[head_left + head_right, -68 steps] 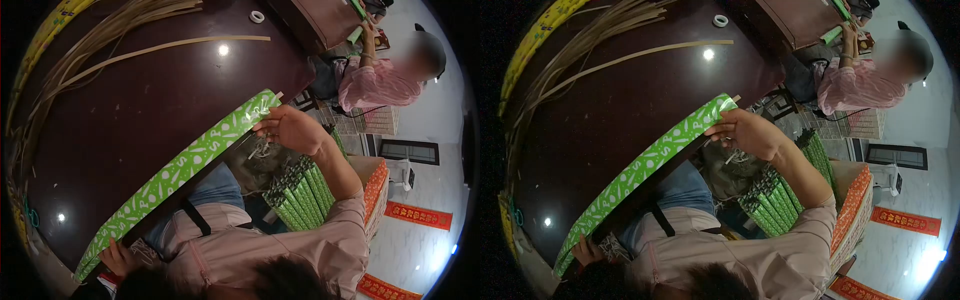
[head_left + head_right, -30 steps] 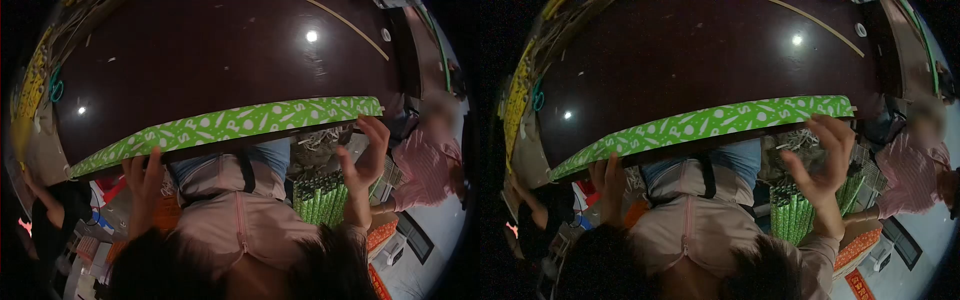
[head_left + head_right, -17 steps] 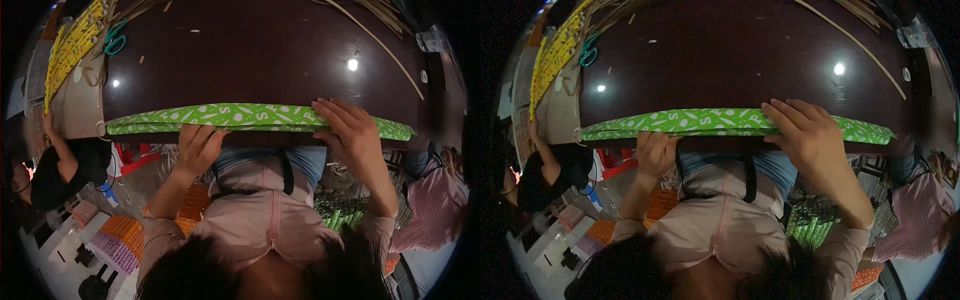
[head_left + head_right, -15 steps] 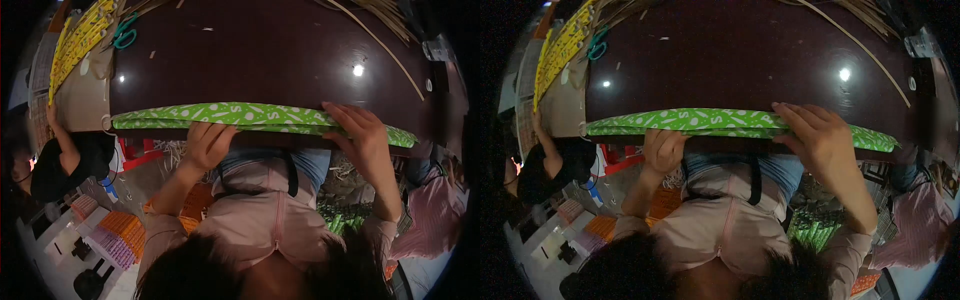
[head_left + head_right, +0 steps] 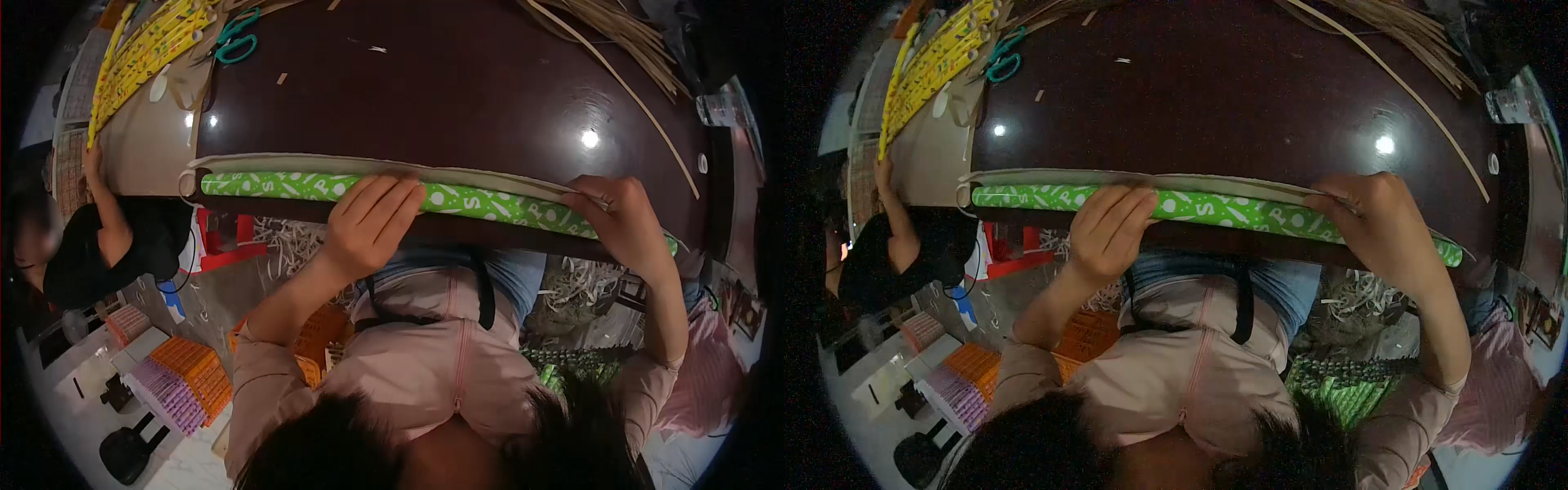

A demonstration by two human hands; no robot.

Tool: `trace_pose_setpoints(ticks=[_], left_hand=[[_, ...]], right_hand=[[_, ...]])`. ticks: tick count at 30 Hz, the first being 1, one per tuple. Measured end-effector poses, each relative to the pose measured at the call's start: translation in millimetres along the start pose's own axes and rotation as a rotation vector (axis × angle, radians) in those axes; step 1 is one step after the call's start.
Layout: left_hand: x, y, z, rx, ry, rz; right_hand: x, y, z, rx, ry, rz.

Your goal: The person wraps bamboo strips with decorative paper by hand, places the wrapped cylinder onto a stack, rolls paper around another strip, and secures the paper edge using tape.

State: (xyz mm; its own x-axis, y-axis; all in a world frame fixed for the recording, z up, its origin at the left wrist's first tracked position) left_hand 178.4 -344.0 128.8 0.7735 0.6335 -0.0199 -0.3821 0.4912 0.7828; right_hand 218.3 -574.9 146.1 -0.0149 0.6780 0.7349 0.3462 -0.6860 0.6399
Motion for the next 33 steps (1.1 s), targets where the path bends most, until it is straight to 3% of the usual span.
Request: trace_pose_setpoints(ticks=[2, 7, 9, 13, 23, 27, 29, 31, 32, 33], left_hand=[[-3, 0, -1, -0.009, 0.018, 0.016], [-7, 0, -2, 0.024, 0.057, 0.101], [-9, 0, -1, 0.012, 0.032, 0.115], [-8, -2, -3, 0.019, 0.045, 0.086], [-20, 1, -10, 0.045, 0.091, 0.236], [-45, 30, -18, -0.022, -0.057, -0.008], [-53, 53, -5, -0.245, -0.085, 0.067], [-37, 21, 38, 0.284, 0.078, 0.218], [-31, 6, 49, 0.421, 0.08, 0.272], [-31, -1, 54, 0.416, 0.082, 0.269]], right_hand=[[9, 0, -2, 0.006, 0.086, 0.018], [-4, -3, -8, 0.088, -0.009, -0.045], [21, -5, -15, 0.076, 0.275, -0.026], [25, -12, -20, 0.075, 0.306, -0.147], [21, -15, -42, -0.196, 0.327, -0.296], [21, -15, -50, -0.265, 0.373, -0.338], [21, -18, -51, -0.268, 0.372, -0.372], [22, -23, -55, -0.265, 0.375, -0.41], [22, -26, -57, -0.279, 0.387, -0.43], [21, -28, -60, -0.294, 0.399, -0.452]])
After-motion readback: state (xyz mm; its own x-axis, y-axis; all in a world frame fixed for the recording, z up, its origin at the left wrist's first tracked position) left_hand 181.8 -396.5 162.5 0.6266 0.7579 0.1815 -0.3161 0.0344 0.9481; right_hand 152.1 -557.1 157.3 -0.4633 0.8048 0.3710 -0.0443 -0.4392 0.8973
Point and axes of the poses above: each hand's wrist, its own z-axis towards the middle knuckle, its own y-axis out of the back of the hand, x = y × z, the point moved 10 cm from there along z, towards the middle knuckle, and after that the axes turned 9 degrees about z, right-handed, at the moved point
